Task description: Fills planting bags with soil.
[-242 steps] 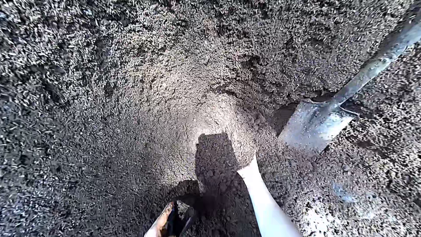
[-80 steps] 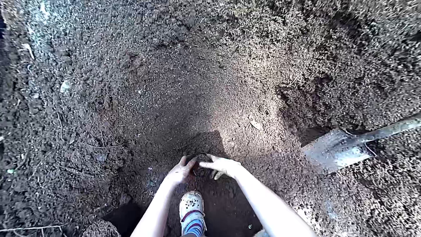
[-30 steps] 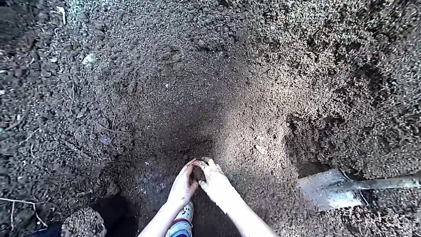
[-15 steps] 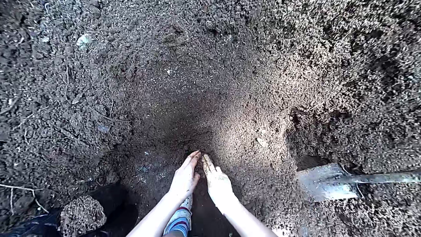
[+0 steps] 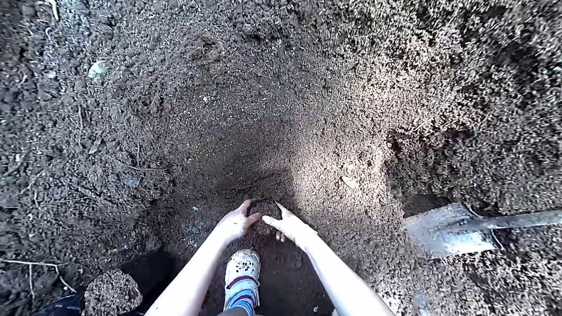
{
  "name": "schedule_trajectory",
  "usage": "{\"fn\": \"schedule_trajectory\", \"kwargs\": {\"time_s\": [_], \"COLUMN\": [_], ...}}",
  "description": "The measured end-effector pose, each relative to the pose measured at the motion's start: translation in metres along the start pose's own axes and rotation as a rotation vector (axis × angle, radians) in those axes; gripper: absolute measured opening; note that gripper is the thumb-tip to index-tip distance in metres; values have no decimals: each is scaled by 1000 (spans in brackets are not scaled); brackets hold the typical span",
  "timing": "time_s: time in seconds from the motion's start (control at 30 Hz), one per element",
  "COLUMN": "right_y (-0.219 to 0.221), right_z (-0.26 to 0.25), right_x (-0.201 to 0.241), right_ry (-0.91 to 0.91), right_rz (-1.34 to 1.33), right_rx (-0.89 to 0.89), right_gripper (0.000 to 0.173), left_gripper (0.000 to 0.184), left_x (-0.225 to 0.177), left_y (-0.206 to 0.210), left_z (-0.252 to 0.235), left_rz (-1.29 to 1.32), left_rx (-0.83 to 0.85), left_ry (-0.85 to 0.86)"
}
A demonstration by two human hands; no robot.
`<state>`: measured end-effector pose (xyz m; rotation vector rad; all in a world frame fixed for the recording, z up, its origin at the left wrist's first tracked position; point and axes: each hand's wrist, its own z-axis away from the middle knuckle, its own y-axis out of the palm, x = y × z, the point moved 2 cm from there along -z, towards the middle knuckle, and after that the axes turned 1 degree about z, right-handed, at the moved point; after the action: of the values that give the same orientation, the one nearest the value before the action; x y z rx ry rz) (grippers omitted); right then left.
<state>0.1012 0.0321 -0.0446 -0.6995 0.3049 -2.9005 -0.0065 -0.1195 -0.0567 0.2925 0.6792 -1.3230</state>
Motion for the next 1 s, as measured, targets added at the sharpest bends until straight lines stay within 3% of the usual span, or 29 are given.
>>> {"fn": "schedule_trajectory", "kwargs": {"time_s": [0.17,0.3,0.4,0.57,0.7,0.8,0.87,0.93,1.0], "right_y": [4,-18,-26,-16,-10,-20,-38,-51,-50], "right_z": [7,4,-6,-4,4,10,7,3,-1], "right_x": [7,-5,-16,10,22,28,33,41,47], "right_ry": [-75,-71,-65,-157,-118,-139,-186,-197,-177], "right_rz": [275,-40,-135,101,322,460,522,505,501], "right_rx": [-133,115,226,91,-66,-57,35,113,159], "right_gripper": [76,75,72,67,58,55,69,85,82], "left_gripper": [55,60,52,37,29,38,47,58,71], "left_x": [-14,1,2,-12,-10,-6,-1,3,2], "left_y": [10,6,7,3,9,19,30,43,61], "left_z": [6,4,5,0,-10,-3,10,23,31], "left_rz": [-120,60,253,304,242,178,263,408,542], "left_rx": [-178,-142,-55,-153,-271,-418,-468,-350,-206], "left_ry": [-65,79,3,38,156,216,150,-65,-222]}}
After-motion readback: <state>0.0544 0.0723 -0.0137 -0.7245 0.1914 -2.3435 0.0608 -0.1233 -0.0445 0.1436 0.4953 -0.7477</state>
